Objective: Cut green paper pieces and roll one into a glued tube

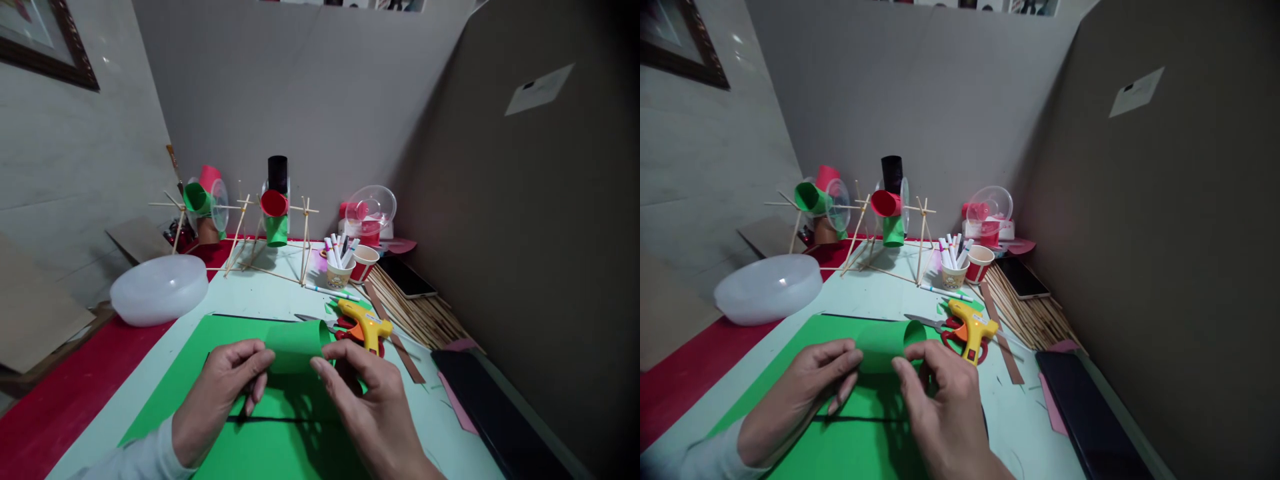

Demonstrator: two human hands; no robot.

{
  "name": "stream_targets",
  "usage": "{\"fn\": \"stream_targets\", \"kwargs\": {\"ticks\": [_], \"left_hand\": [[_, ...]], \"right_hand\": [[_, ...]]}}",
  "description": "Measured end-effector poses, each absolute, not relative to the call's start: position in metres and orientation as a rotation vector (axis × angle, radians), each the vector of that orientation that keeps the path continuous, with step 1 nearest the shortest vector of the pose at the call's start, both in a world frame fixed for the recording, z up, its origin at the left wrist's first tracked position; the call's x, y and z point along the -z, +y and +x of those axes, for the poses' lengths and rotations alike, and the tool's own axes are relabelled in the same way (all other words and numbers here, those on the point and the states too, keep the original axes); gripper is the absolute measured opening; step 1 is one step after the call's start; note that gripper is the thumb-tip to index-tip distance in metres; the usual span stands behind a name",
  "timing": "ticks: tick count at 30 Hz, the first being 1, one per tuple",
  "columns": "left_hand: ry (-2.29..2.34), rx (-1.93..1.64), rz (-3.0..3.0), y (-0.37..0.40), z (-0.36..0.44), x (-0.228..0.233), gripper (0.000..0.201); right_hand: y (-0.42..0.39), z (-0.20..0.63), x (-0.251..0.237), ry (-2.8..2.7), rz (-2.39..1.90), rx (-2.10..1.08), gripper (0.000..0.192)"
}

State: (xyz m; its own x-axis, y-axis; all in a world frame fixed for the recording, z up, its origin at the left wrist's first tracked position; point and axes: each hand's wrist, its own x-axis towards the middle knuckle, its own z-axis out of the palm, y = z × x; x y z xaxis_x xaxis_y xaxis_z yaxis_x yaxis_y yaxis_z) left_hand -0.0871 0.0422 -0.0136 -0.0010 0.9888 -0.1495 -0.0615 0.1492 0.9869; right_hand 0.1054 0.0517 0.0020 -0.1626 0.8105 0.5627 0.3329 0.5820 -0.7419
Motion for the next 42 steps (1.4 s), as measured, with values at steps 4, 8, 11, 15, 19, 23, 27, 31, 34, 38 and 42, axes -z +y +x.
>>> {"fn": "stream_targets", "kwargs": {"ticks": [4, 8, 11, 15, 19, 23, 27, 31, 34, 38, 42], "left_hand": [[1.394, -1.272, 1.059, 0.035, -0.083, -0.003, 0.045], [1.443, -1.335, 1.108, 0.031, -0.079, -0.012, 0.035], [1.433, -1.432, 1.294, 0.030, -0.080, -0.012, 0.021], [1.435, -1.486, 1.515, 0.027, -0.084, -0.011, 0.017], [1.417, -1.484, 1.573, 0.027, -0.086, -0.010, 0.018], [1.407, -1.528, 1.605, 0.027, -0.087, -0.008, 0.012], [1.407, -1.548, 1.637, 0.027, -0.088, -0.008, 0.014], [1.422, -1.525, 1.624, 0.028, -0.089, -0.008, 0.014], [1.428, -1.450, 1.599, 0.028, -0.089, -0.008, 0.020], [1.446, -1.347, 1.545, 0.029, -0.087, -0.008, 0.027], [1.439, -1.275, 1.518, 0.031, -0.088, -0.013, 0.027]], "right_hand": [[0.055, 0.105, -0.001, -1.536, -1.107, -1.006, 0.029], [0.057, 0.104, -0.005, -1.385, -1.144, -1.256, 0.039], [0.055, 0.103, -0.006, -1.376, -1.127, -1.338, 0.041], [0.054, 0.103, 0.001, -1.423, -1.083, -1.338, 0.040], [0.055, 0.102, 0.008, -1.428, -1.035, -1.339, 0.039], [0.052, 0.100, 0.004, -1.395, -1.056, -1.428, 0.043], [0.049, 0.101, 0.001, -1.452, -1.099, -1.473, 0.047], [0.051, 0.105, 0.005, -1.573, -1.073, -1.492, 0.046], [0.051, 0.106, 0.008, -1.592, -1.073, -1.490, 0.045], [0.048, 0.104, 0.009, -1.624, -1.076, -1.456, 0.046], [0.044, 0.101, 0.002, -1.595, -1.094, -1.485, 0.049]]}}
